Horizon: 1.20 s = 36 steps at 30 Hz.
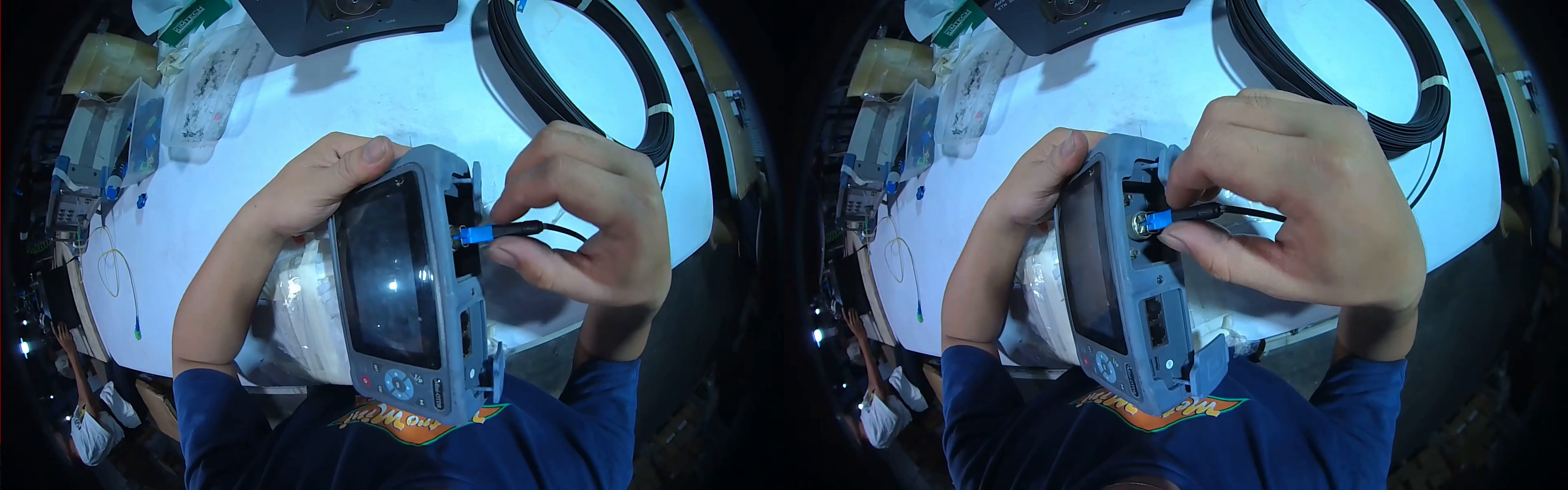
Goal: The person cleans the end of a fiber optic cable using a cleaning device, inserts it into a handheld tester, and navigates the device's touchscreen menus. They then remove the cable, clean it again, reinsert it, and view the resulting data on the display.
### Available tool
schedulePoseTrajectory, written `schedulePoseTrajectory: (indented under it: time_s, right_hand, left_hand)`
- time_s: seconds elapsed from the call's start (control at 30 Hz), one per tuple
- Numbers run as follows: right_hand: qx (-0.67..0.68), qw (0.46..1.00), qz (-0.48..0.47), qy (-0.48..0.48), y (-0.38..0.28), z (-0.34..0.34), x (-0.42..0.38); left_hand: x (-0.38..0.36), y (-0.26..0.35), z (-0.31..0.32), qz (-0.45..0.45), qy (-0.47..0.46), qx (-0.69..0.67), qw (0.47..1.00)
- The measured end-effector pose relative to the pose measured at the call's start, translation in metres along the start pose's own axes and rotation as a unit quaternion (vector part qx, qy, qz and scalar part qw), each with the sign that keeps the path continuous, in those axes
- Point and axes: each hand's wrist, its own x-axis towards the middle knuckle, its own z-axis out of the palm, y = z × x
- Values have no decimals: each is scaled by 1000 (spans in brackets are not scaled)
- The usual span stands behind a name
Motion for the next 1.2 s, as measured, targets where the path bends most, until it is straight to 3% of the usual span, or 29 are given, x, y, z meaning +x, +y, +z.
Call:
schedulePoseTrajectory:
  time_s: [0.07,0.63,0.8,0.93,1.0,1.2]
  right_hand:
    - [21,999,38,-14,1,-1,-1]
    - [9,999,26,-15,-1,10,2]
    - [5,999,36,2,16,13,0]
    - [2,995,98,-1,36,25,0]
    - [64,987,145,-20,44,31,0]
    - [61,971,228,-41,54,20,-3]
  left_hand:
    - [0,3,1,-2,-2,-2,1000]
    - [-4,4,7,20,-5,-35,999]
    - [-11,7,0,-11,-7,-89,996]
    - [-20,25,2,23,14,8,1000]
    - [-22,27,3,15,23,16,999]
    - [-41,31,7,-45,68,29,996]
